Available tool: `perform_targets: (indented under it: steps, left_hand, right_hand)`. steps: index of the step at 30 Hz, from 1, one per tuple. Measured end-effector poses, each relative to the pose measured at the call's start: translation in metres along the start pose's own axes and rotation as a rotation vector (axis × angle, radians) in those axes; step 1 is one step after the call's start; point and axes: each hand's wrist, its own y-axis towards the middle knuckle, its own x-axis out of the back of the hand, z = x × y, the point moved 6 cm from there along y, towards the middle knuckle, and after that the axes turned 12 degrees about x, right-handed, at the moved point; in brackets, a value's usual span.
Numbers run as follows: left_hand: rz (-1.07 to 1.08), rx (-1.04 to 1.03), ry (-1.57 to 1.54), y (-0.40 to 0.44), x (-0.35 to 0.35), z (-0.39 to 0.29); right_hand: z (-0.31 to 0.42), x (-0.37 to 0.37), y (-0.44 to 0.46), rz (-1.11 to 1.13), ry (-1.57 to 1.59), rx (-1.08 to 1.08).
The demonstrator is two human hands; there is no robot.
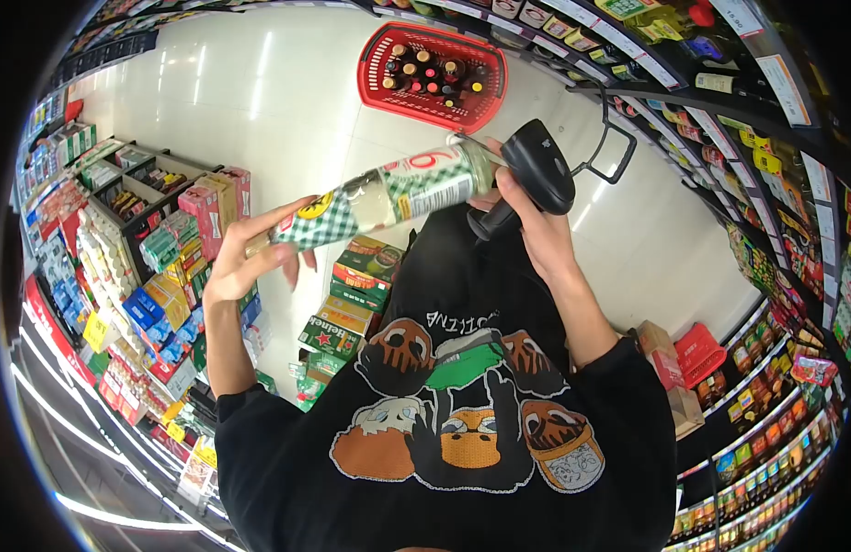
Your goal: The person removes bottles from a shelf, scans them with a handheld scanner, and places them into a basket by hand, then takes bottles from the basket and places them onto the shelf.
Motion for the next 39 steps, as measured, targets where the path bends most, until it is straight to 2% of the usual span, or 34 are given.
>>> perform_targets:
  steps: [1, 3, 7, 9, 10, 12, 17, 24, 32, 39]
  left_hand:
    - [0.009, 0.001, 0.002, 0.018, -0.001, 0.003]
    - [-0.126, -0.058, 0.222, 0.065, 0.006, 0.017]
    - [-0.208, 0.08, 0.361, 0.211, 0.004, 0.077]
    - [-0.26, 0.028, 0.606, 0.282, 0.005, 0.115]
    - [-0.255, 0.019, 0.601, 0.316, 0.001, 0.123]
    - [-0.34, 0.06, 0.867, 0.361, -0.007, 0.148]
    - [-0.371, 0.045, 0.872, 0.457, -0.019, 0.208]
    - [-0.478, 0.146, 0.853, 0.514, -0.024, 0.259]
    - [-0.47, 0.247, 0.832, 0.56, -0.019, 0.277]
    - [-0.443, 0.294, 0.848, 0.587, -0.018, 0.291]
  right_hand:
    - [-0.003, 0.005, 0.005, -0.009, 0.0, 0.001]
    - [-0.015, 0.02, 0.012, -0.065, 0.073, -0.025]
    - [-0.044, 0.057, 0.026, -0.226, 0.065, -0.082]
    - [-0.056, 0.069, 0.027, -0.226, 0.05, -0.095]
    - [-0.061, 0.076, 0.028, -0.228, 0.038, -0.109]
    - [-0.071, 0.083, 0.025, -0.231, 0.038, -0.13]
    - [-0.096, 0.112, 0.023, -0.23, 0.007, -0.127]
    - [-0.124, 0.128, 0.027, -0.176, 0.024, -0.186]
    - [-0.145, 0.144, 0.028, -0.195, -0.008, -0.262]
    - [-0.155, 0.146, 0.036, -0.143, -0.011, -0.241]
